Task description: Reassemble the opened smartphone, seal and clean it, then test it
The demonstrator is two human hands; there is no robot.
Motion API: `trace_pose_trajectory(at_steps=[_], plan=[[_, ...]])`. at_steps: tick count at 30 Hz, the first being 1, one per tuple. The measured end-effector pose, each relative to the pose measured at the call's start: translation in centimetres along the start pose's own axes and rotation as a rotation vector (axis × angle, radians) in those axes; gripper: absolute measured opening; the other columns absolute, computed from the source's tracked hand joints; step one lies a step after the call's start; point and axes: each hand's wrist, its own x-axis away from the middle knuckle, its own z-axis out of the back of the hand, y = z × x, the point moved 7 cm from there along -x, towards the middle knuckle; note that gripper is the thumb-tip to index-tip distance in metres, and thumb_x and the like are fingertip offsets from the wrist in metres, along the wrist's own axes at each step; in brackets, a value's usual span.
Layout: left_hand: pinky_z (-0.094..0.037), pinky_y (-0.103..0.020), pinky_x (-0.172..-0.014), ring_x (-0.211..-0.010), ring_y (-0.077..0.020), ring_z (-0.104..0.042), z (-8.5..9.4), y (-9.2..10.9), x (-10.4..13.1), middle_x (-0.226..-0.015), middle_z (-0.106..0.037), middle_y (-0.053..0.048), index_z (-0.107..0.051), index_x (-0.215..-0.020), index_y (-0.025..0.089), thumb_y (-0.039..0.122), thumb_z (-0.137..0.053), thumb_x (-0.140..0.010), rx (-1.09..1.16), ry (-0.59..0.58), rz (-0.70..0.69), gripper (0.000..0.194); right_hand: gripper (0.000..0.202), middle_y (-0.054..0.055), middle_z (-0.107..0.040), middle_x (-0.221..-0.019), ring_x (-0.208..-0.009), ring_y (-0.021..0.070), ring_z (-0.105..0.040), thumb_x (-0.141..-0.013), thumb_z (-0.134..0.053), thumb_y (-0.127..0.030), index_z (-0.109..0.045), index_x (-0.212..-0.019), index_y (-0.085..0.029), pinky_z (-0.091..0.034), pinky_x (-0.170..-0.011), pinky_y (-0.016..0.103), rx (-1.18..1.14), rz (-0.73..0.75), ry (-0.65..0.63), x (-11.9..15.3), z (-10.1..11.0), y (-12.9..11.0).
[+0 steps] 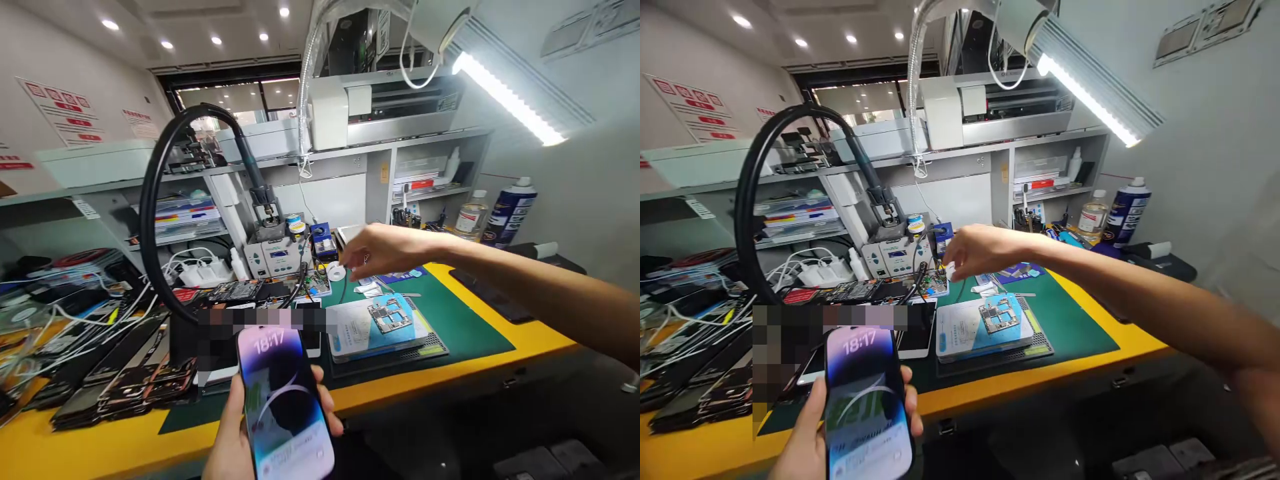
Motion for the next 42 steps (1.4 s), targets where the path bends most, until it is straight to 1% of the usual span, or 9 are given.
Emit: trace_pose_trajectory(at_steps=[3, 6, 11, 22, 27, 30, 36, 39, 42], plan=[[-0.06, -0.049, -0.077, -0.089, -0.0327, -0.073, -4.4, 3.1, -4.8, -0.108, -0.075, -0.019, -0.072, -0.117, 0.009, 0.053, -0.042, -0.099, -0.026, 0.005, -0.15, 0.057, 0.071, 0.013, -0.074, -0.123, -0.101, 0.0261, -0.073, -0.076, -0.08, -0.05, -0.064, -0.137, -0.017, -0.055, -0.078, 0.031, -0.15, -0.197, -0.131, 5.6, -2.7, 3.8], [-0.062, -0.047, -0.071, -0.084, -0.0307, -0.074, -8.1, 4.8, -10.2, -0.104, -0.075, -0.017, -0.069, -0.121, 0.01, 0.055, -0.037, -0.101, -0.12, -0.095, -0.197, 0.058, 0.076, 0.017, -0.068, -0.131, -0.116, 0.0336, -0.065, -0.075, -0.08, -0.05, -0.061, -0.14, -0.014, -0.052, -0.089, 0.038, -0.166, -0.251, -0.147, 8.4, -6.3, 5.3], [-0.061, -0.052, -0.08, -0.088, -0.0312, -0.075, -8.6, 5.0, -15.4, -0.107, -0.075, -0.019, -0.068, -0.119, 0.007, 0.052, -0.035, -0.102, -0.179, -0.116, -0.185, 0.059, 0.065, 0.014, -0.068, -0.119, -0.11, 0.0291, -0.064, -0.08, -0.078, -0.043, -0.063, -0.136, -0.015, -0.05, -0.09, 0.036, -0.189, -0.246, -0.114, 9.1, -8.8, 5.8], [-0.055, -0.064, -0.088, -0.098, -0.0417, -0.073, -2.7, 4.5, -14.8, -0.118, -0.071, -0.028, -0.061, -0.129, 0.001, 0.044, -0.044, -0.099, -0.207, 0.077, -0.055, 0.055, 0.06, 0.011, -0.067, -0.122, -0.112, 0.0262, -0.064, -0.084, -0.076, -0.044, -0.062, -0.137, -0.019, -0.051, -0.092, 0.034, -0.239, -0.198, -0.059, 8.1, -7.8, 6.2], [-0.058, -0.062, -0.081, -0.089, -0.041, -0.075, -2.3, 4.5, -14.7, -0.115, -0.073, -0.025, -0.065, -0.127, 0.005, 0.053, -0.044, -0.096, -0.204, 0.13, -0.019, 0.06, 0.033, 0.008, -0.075, -0.11, -0.093, 0.0219, -0.069, -0.091, -0.067, -0.044, -0.076, -0.112, -0.02, -0.051, -0.077, 0.029, -0.16, -0.355, 0.08, 6.8, -4.3, 9.5], [-0.059, -0.058, -0.075, -0.079, -0.0404, -0.075, -2.0, 3.9, -14.7, -0.103, -0.075, -0.027, -0.065, -0.124, 0.002, 0.055, -0.047, -0.094, -0.209, 0.173, 0.056, 0.064, 0.019, 0.007, -0.077, -0.092, -0.077, 0.0189, -0.069, -0.09, -0.064, -0.028, -0.08, -0.094, -0.019, -0.047, -0.069, 0.027, -0.115, -0.354, -0.011, 4.4, -5.5, 10.5], [-0.058, -0.056, -0.071, -0.077, -0.0414, -0.074, -2.1, 3.4, -14.7, -0.098, -0.074, -0.029, -0.064, -0.122, -0.002, 0.057, -0.047, -0.094, -0.231, 0.178, 0.104, 0.068, 0.012, 0.01, -0.075, -0.082, -0.087, 0.0263, -0.069, -0.072, -0.073, -0.011, -0.079, -0.081, -0.017, -0.046, -0.07, 0.03, -0.079, -0.315, -0.057, 0.2, -9.8, 10.9], [-0.057, -0.053, -0.073, -0.076, -0.0392, -0.074, -2.5, 3.2, -14.7, -0.097, -0.074, -0.027, -0.065, -0.12, -0.001, 0.057, -0.045, -0.095, -0.202, 0.139, 0.102, 0.067, 0.008, 0.007, -0.071, -0.071, -0.073, 0.022, -0.067, -0.069, -0.072, -0.008, -0.075, -0.071, -0.016, -0.046, -0.064, 0.028, -0.144, -0.317, 0.019, -0.4, -9.3, 11.1], [-0.057, -0.052, -0.071, -0.074, -0.0383, -0.074, -2.9, 2.9, -14.7, -0.096, -0.074, -0.027, -0.063, -0.122, -0.001, 0.057, -0.043, -0.096, -0.185, 0.105, 0.114, 0.068, 0.013, 0.005, -0.071, -0.071, -0.059, 0.015, -0.063, -0.087, -0.061, -0.019, -0.073, -0.088, -0.013, -0.047, -0.056, 0.026, -0.27, -0.322, 0.183, -0.4, -7.1, 10.8]])
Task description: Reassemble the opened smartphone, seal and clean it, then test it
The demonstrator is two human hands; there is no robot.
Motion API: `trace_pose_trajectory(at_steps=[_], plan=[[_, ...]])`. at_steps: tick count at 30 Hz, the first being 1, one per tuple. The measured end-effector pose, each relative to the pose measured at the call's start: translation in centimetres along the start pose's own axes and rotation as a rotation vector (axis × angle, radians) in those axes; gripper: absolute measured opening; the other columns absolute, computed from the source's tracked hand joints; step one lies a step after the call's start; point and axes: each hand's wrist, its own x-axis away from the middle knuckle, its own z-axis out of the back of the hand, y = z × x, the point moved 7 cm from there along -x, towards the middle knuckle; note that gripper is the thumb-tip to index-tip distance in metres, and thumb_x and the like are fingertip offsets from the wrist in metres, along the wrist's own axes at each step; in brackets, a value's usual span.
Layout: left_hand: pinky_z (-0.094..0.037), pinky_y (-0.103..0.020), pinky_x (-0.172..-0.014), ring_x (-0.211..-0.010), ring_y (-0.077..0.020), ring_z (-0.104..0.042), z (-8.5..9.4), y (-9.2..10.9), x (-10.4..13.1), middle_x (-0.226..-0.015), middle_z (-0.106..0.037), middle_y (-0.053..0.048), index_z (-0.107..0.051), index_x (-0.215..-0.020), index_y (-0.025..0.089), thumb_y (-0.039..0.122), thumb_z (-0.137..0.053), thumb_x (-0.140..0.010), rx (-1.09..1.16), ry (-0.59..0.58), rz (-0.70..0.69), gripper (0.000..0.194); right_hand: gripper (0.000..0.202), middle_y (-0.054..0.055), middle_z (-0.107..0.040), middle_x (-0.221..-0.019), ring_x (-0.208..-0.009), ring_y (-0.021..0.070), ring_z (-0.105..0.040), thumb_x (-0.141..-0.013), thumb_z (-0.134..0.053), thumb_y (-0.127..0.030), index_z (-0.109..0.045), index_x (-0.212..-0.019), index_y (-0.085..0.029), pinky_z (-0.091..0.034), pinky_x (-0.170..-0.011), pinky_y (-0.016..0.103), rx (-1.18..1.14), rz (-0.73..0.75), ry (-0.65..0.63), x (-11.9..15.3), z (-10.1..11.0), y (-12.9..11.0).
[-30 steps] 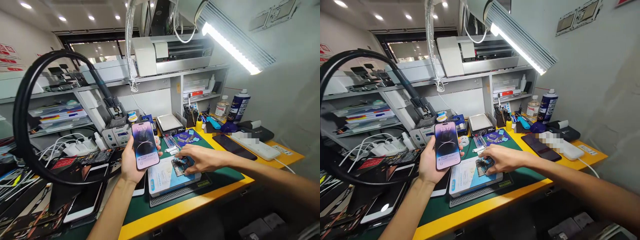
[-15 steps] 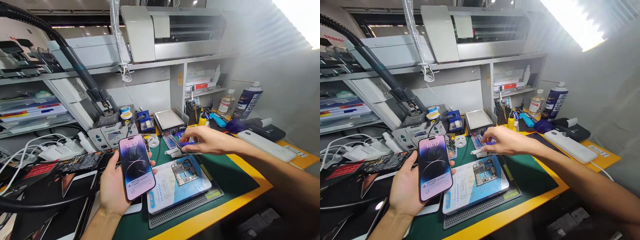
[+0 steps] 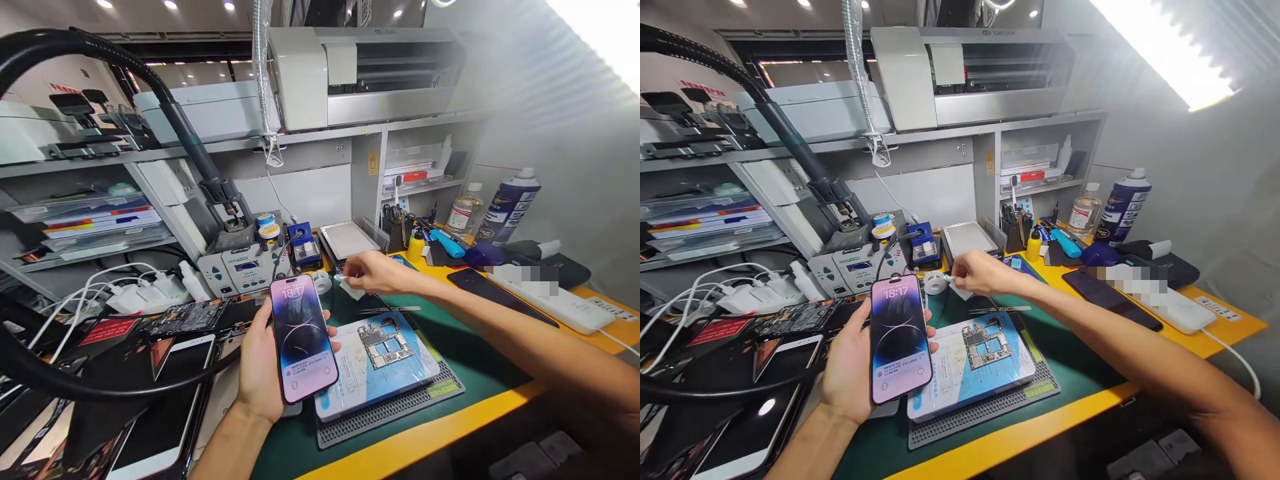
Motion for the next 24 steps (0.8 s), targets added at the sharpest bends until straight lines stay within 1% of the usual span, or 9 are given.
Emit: trace_pose_trajectory(at_steps=[4, 8, 11, 13, 15, 17, 19, 21, 24], plan=[[-0.058, -0.049, -0.073, -0.078, -0.0348, -0.074, -1.0, -0.6, 0.0, -0.102, -0.076, -0.022, -0.061, -0.129, 0.003, 0.054, -0.045, -0.097, 0.091, -0.041, 0.021, 0.062, 0.036, 0.006, -0.073, -0.086, -0.063, 0.0124, -0.064, -0.103, -0.043, -0.036, -0.069, -0.11, -0.012, -0.052, -0.057, 0.025, -0.198, 0.066, 0.166, 0.7, 0.4, -3.1], [-0.057, -0.047, -0.084, -0.088, -0.0293, -0.074, -1.9, -0.6, -0.1, -0.107, -0.076, -0.013, -0.057, -0.138, 0.015, 0.051, -0.04, -0.1, 0.141, -0.091, -0.022, 0.055, 0.019, 0.006, -0.068, -0.089, -0.084, 0.0174, -0.063, -0.094, -0.064, -0.032, -0.076, -0.095, -0.017, -0.052, -0.074, 0.031, -0.231, 0.154, 0.283, 2.2, -1.9, -6.0], [-0.056, -0.045, -0.088, -0.09, -0.0275, -0.074, -2.1, -0.4, -0.1, -0.108, -0.076, -0.011, -0.057, -0.139, 0.018, 0.051, -0.04, -0.101, 0.149, -0.122, -0.055, 0.053, 0.016, 0.007, -0.061, -0.093, -0.092, 0.0211, -0.058, -0.09, -0.072, -0.034, -0.075, -0.092, -0.018, -0.049, -0.081, 0.036, -0.202, 0.178, 0.359, 3.4, -2.7, -6.6], [-0.056, -0.044, -0.087, -0.087, -0.027, -0.074, -1.9, -0.5, 0.0, -0.105, -0.076, -0.011, -0.059, -0.137, 0.018, 0.052, -0.042, -0.1, 0.142, -0.141, -0.063, 0.053, 0.025, 0.009, -0.06, -0.103, -0.1, 0.0238, -0.056, -0.084, -0.078, -0.039, -0.072, -0.098, -0.019, -0.049, -0.087, 0.039, -0.223, 0.177, 0.409, 3.7, -2.5, -6.3], [-0.056, -0.043, -0.083, -0.082, -0.0278, -0.074, -1.6, -0.9, 0.1, -0.099, -0.076, -0.012, -0.062, -0.132, 0.016, 0.056, -0.043, -0.098, 0.116, -0.161, -0.036, 0.055, 0.053, 0.012, -0.056, -0.122, -0.114, 0.027, -0.054, -0.075, -0.086, -0.043, -0.064, -0.119, -0.022, -0.047, -0.098, 0.044, -0.352, 0.091, 0.425, 3.2, -1.9, -5.3], [-0.056, -0.044, -0.077, -0.076, -0.0302, -0.073, -1.5, -1.5, 0.3, -0.092, -0.076, -0.015, -0.067, -0.122, 0.01, 0.062, -0.044, -0.096, 0.067, -0.203, 0.025, 0.063, 0.076, 0.012, -0.054, -0.133, -0.123, 0.0281, -0.053, -0.07, -0.088, -0.047, -0.054, -0.134, -0.023, -0.045, -0.104, 0.046, -0.526, -0.035, 0.365, 2.1, -1.9, -4.4], [-0.056, -0.045, -0.074, -0.073, -0.032, -0.072, -1.5, -1.9, 0.6, -0.086, -0.075, -0.019, -0.07, -0.112, 0.006, 0.068, -0.042, -0.094, 0.027, -0.244, 0.071, 0.07, 0.069, 0.01, -0.063, -0.123, -0.111, 0.0259, -0.062, -0.076, -0.082, -0.053, -0.057, -0.132, -0.021, -0.051, -0.097, 0.043, -0.641, -0.108, 0.241, 1.3, -2.3, -4.4], [-0.056, -0.045, -0.075, -0.074, -0.0318, -0.072, -1.6, -1.9, 0.7, -0.084, -0.075, -0.018, -0.071, -0.111, 0.007, 0.068, -0.038, -0.095, 0.024, -0.249, 0.07, 0.07, 0.055, 0.006, -0.071, -0.099, -0.083, 0.0208, -0.068, -0.081, -0.075, -0.059, -0.065, -0.118, -0.019, -0.057, -0.077, 0.037, -0.69, -0.111, 0.127, 1.1, -3.1, -5.3], [-0.057, -0.043, -0.077, -0.079, -0.0305, -0.074, -1.8, -1.5, 0.7, -0.085, -0.076, -0.013, -0.069, -0.12, 0.013, 0.062, -0.037, -0.098, 0.055, -0.214, 0.022, 0.062, 0.051, 0.0, -0.068, -0.077, -0.055, 0.0138, -0.061, -0.076, -0.079, -0.058, -0.066, -0.107, -0.02, -0.051, -0.048, 0.026, -0.856, -0.169, -0.106, 1.9, -5.5, -6.7]])
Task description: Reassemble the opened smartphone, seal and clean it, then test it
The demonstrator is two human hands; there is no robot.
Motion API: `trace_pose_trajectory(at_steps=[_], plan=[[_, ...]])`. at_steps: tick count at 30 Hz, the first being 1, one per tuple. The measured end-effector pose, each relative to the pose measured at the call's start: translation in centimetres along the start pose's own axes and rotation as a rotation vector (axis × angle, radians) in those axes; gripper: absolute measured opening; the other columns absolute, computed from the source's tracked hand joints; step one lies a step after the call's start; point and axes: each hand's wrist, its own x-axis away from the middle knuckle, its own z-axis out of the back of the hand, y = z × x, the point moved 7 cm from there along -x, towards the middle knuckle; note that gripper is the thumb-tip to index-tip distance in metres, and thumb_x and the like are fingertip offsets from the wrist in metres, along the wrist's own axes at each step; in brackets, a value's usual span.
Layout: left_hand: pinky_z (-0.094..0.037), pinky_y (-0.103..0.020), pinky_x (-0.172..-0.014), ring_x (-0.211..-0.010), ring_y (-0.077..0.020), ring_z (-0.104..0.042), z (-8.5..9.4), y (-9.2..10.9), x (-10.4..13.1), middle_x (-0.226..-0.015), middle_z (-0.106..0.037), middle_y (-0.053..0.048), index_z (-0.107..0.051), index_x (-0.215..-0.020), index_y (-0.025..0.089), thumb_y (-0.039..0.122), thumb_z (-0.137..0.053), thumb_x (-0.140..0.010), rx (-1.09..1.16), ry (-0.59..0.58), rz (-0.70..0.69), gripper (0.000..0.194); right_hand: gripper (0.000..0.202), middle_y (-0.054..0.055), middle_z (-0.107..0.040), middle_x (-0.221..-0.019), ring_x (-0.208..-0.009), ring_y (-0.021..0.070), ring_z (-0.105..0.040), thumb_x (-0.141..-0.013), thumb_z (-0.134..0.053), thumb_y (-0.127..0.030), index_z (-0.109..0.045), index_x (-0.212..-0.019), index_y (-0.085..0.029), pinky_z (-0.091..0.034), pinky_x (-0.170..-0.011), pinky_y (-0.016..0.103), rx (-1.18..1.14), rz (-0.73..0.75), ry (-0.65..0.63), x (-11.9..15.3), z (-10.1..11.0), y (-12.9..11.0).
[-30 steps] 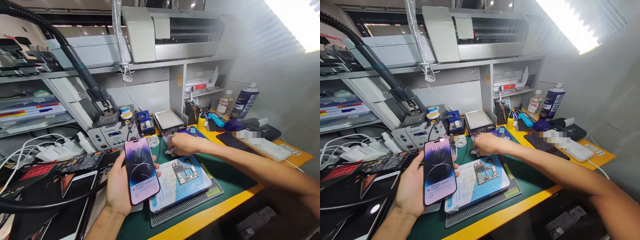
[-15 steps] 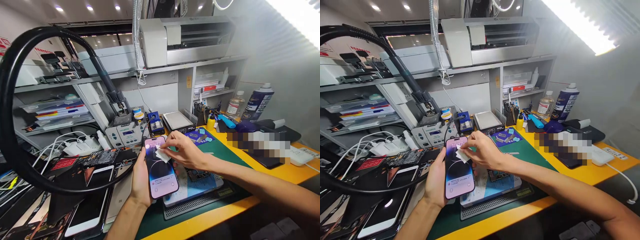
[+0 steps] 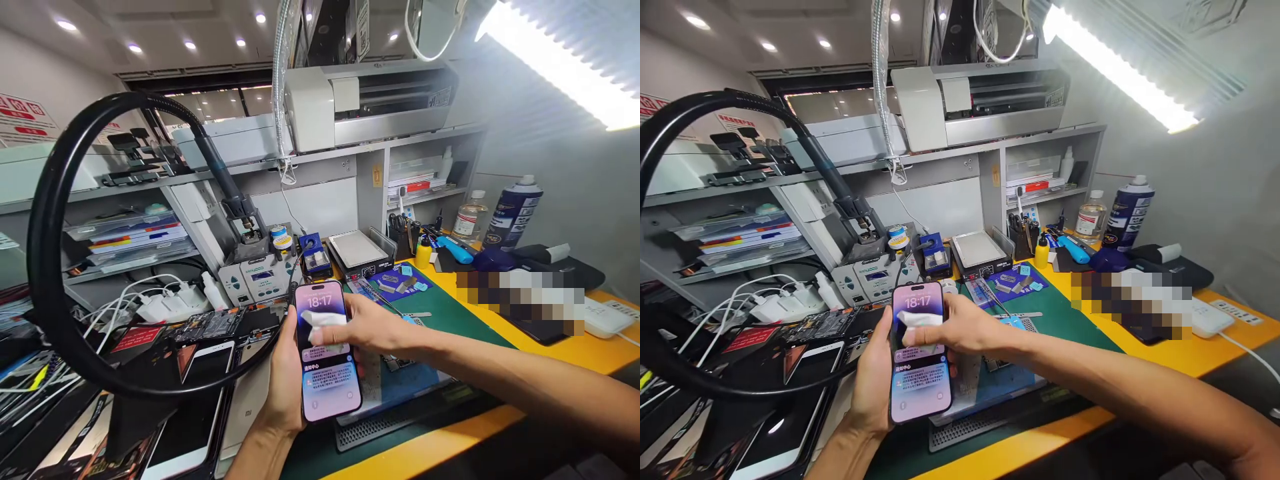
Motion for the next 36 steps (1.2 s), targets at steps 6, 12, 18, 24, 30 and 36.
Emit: trace_pose_trajectory(at_steps=[6, 12, 18, 24, 30, 36], plan=[[-0.058, -0.043, -0.077, -0.085, -0.0314, -0.074, 0.1, 0.5, -0.2, -0.093, -0.076, -0.014, -0.069, -0.119, 0.013, 0.063, -0.037, -0.098, -0.005, -0.029, -0.026, 0.063, 0.047, -0.001, -0.062, -0.07, -0.051, 0.0097, -0.051, -0.074, -0.079, -0.06, -0.064, -0.086, -0.017, -0.039, -0.042, 0.021, 0.03, 0.044, 0.089, -1.3, 0.7, -1.1], [-0.057, -0.047, -0.074, -0.079, -0.0341, -0.072, 1.0, 1.1, -0.7, -0.095, -0.074, -0.017, -0.07, -0.112, 0.009, 0.065, -0.041, -0.095, -0.001, -0.062, -0.052, 0.066, 0.041, -0.002, -0.061, -0.074, -0.062, 0.0112, -0.051, -0.078, -0.079, -0.053, -0.066, -0.095, -0.018, -0.038, -0.053, 0.022, 0.153, 0.177, 0.108, -2.8, 1.8, -3.0], [-0.055, -0.047, -0.068, -0.074, -0.0365, -0.071, 0.5, 1.2, -0.4, -0.093, -0.073, -0.022, -0.068, -0.117, 0.004, 0.067, -0.036, -0.095, 0.009, -0.101, -0.008, 0.074, 0.031, -0.005, -0.048, -0.061, -0.055, 0.0106, -0.043, -0.095, -0.059, -0.046, -0.063, -0.082, -0.018, -0.032, -0.052, 0.025, 0.228, 0.273, 0.277, -1.9, 5.1, -4.1], [-0.055, -0.044, -0.067, -0.076, -0.0327, -0.07, 0.7, 1.5, -0.2, -0.098, -0.072, -0.019, -0.067, -0.119, 0.004, 0.063, -0.04, -0.096, 0.065, -0.098, 0.004, 0.069, 0.028, -0.008, -0.041, -0.054, -0.046, 0.0101, -0.033, -0.092, -0.061, -0.04, -0.066, -0.109, -0.018, -0.027, -0.046, 0.025, 0.118, 0.145, 0.443, -0.1, 9.6, -2.5], [-0.055, -0.044, -0.076, -0.088, -0.0282, -0.066, 0.4, 2.0, -0.4, -0.11, -0.07, -0.013, -0.068, -0.122, 0.011, 0.057, -0.043, -0.098, 0.143, -0.113, -0.09, 0.057, 0.045, -0.004, -0.039, -0.062, -0.05, 0.0111, -0.035, -0.089, -0.056, -0.06, -0.067, -0.092, -0.016, -0.029, -0.042, 0.025, -0.126, -0.04, 0.362, 2.5, 9.7, 0.2], [-0.053, -0.039, -0.073, -0.079, -0.0263, -0.066, 0.0, 1.5, -0.3, -0.094, -0.07, -0.017, -0.071, -0.112, 0.007, 0.062, -0.043, -0.096, 0.132, -0.137, -0.038, 0.063, 0.036, -0.001, -0.045, -0.063, -0.054, 0.0123, -0.042, -0.084, -0.06, -0.046, -0.072, -0.092, -0.013, -0.033, -0.042, 0.024, -0.228, -0.101, 0.299, 3.8, 9.7, 1.3]])
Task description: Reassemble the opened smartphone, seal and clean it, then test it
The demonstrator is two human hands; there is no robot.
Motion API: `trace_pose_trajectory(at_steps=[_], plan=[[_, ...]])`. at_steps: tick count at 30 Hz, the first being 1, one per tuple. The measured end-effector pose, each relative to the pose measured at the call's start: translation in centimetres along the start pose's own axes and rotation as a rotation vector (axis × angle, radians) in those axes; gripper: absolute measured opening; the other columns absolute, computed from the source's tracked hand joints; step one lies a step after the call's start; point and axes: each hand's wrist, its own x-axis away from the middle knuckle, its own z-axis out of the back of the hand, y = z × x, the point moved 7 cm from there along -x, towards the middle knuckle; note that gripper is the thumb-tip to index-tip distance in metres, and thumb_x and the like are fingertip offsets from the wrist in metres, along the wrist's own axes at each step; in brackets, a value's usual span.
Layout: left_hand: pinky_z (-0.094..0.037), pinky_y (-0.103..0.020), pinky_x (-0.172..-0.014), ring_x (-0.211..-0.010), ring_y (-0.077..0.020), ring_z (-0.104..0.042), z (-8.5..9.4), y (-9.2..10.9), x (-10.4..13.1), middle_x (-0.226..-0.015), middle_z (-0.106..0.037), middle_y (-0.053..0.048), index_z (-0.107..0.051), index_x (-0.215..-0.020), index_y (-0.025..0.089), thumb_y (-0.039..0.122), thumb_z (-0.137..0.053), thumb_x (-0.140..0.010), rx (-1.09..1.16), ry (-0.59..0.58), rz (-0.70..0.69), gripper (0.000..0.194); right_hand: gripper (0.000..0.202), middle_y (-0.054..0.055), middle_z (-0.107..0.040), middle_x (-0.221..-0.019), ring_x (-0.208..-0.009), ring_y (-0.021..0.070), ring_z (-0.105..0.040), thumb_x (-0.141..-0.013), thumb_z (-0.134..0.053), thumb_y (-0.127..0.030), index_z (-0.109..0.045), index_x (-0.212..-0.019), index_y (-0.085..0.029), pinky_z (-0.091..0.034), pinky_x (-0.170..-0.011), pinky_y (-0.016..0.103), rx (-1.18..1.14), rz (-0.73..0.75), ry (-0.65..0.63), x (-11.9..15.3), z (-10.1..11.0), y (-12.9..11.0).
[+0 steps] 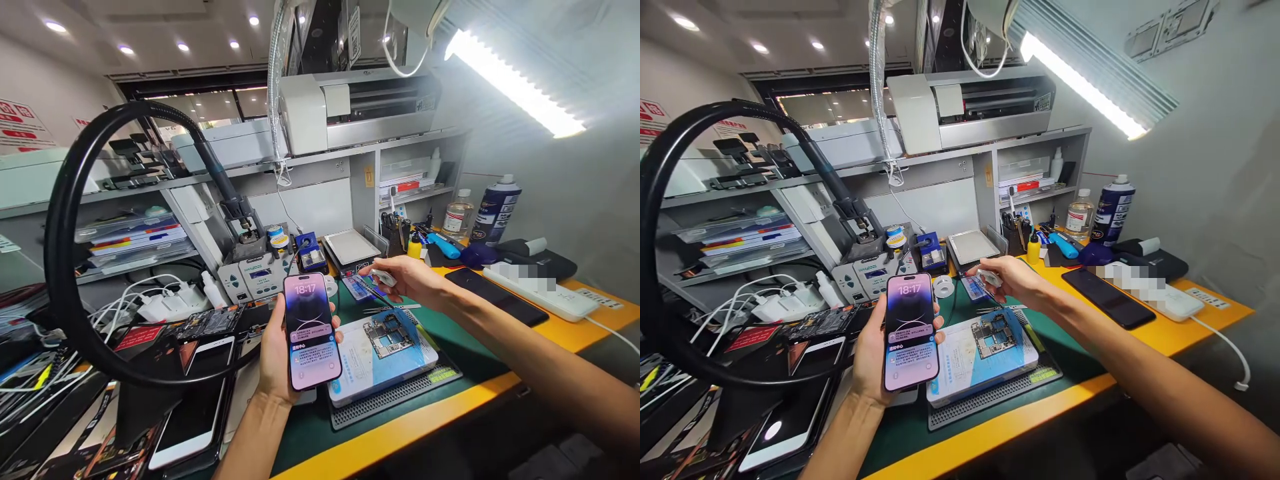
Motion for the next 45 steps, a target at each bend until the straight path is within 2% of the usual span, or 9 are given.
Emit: trace_pose_trajectory(at_steps=[7, 11, 18, 21, 25, 33, 39, 41, 45], plan=[[-0.052, -0.041, -0.077, -0.08, -0.0291, -0.067, 0.2, -0.1, -0.1, -0.098, -0.071, -0.019, -0.07, -0.115, 0.004, 0.062, -0.04, -0.097, -0.024, 0.021, 0.025, 0.068, 0.04, -0.002, -0.053, -0.06, -0.052, 0.0108, -0.047, -0.076, -0.071, -0.031, -0.074, -0.108, -0.009, -0.035, -0.043, 0.022, 0.014, 0.012, -0.021, 1.0, -0.1, 0.3], [-0.054, -0.041, -0.075, -0.077, -0.0277, -0.068, 0.3, -0.1, -0.1, -0.099, -0.072, -0.018, -0.07, -0.114, 0.003, 0.061, -0.041, -0.097, -0.033, 0.085, 0.015, 0.067, 0.049, 0.0, -0.065, -0.064, -0.056, 0.0141, -0.06, -0.074, -0.08, -0.031, -0.067, -0.118, -0.012, -0.047, -0.049, 0.025, 0.046, 0.069, -0.03, 1.5, -0.4, 0.3], [-0.058, -0.047, -0.074, -0.075, -0.0314, -0.072, 1.1, -0.1, -0.6, -0.096, -0.075, -0.019, -0.07, -0.111, 0.003, 0.057, -0.038, -0.099, -0.037, 0.204, -0.031, 0.064, 0.037, 0.006, -0.074, -0.077, -0.066, 0.0191, -0.067, -0.072, -0.085, -0.046, -0.076, -0.091, -0.015, -0.055, -0.056, 0.031, 0.106, 0.149, -0.066, 1.8, -3.3, 0.2], [-0.059, -0.049, -0.077, -0.077, -0.0304, -0.073, 1.1, -0.3, -0.7, -0.096, -0.076, -0.016, -0.069, -0.12, 0.009, 0.054, -0.039, -0.099, -0.022, 0.224, -0.037, 0.057, 0.035, 0.005, -0.074, -0.079, -0.061, 0.0161, -0.062, -0.083, -0.075, -0.048, -0.082, -0.097, -0.017, -0.05, -0.054, 0.03, 0.383, 0.341, -0.102, 1.9, -5.9, -0.3], [-0.059, -0.048, -0.081, -0.084, -0.0289, -0.074, 0.6, -0.5, -0.6, -0.104, -0.077, -0.014, -0.064, -0.131, 0.013, 0.05, -0.036, -0.102, 0.0, 0.22, -0.044, 0.054, 0.021, 0.004, -0.068, -0.077, -0.077, 0.0192, -0.063, -0.089, -0.072, -0.04, -0.083, -0.095, -0.023, -0.048, -0.067, 0.031, 0.636, 0.586, -0.086, 1.7, -8.3, -0.8], [-0.059, -0.047, -0.084, -0.092, -0.0324, -0.074, 0.6, -0.5, -0.3, -0.103, -0.077, -0.014, -0.065, -0.13, 0.012, 0.05, -0.041, -0.101, 0.023, 0.229, -0.039, 0.054, 0.016, 0.005, -0.064, -0.078, -0.082, 0.0211, -0.055, -0.09, -0.072, -0.033, -0.076, -0.081, -0.021, -0.042, -0.076, 0.035, 0.789, 0.735, 0.076, 1.8, -8.8, -1.6], [-0.059, -0.044, -0.088, -0.094, -0.0304, -0.074, 0.7, -0.1, -0.3, -0.104, -0.077, -0.012, -0.066, -0.129, 0.012, 0.049, -0.041, -0.101, -0.002, 0.235, -0.134, 0.053, 0.019, 0.003, -0.064, -0.071, -0.072, 0.0182, -0.052, -0.093, -0.068, -0.032, -0.075, -0.078, -0.022, -0.043, -0.076, 0.034, 0.795, 0.879, -0.07, 3.9, -11.7, -1.0], [-0.059, -0.044, -0.086, -0.094, -0.0301, -0.074, 0.7, -0.3, -0.1, -0.104, -0.077, -0.012, -0.065, -0.13, 0.013, 0.05, -0.043, -0.1, -0.032, 0.234, -0.116, 0.053, 0.017, 0.002, -0.065, -0.072, -0.074, 0.0184, -0.052, -0.092, -0.071, -0.034, -0.075, -0.08, -0.022, -0.043, -0.077, 0.034, 0.785, 0.866, -0.032, 2.7, -11.3, -1.8], [-0.062, -0.044, -0.076, -0.082, -0.0308, -0.076, 0.9, -0.6, 0.6, -0.1, -0.078, -0.015, -0.067, -0.127, 0.011, 0.054, -0.043, -0.099, -0.118, 0.252, -0.031, 0.057, 0.018, 0.004, -0.065, -0.077, -0.081, 0.0195, -0.052, -0.092, -0.071, -0.033, -0.074, -0.081, -0.019, -0.04, -0.076, 0.033, 0.783, 0.777, 0.194, -0.6, -8.6, -4.3]])
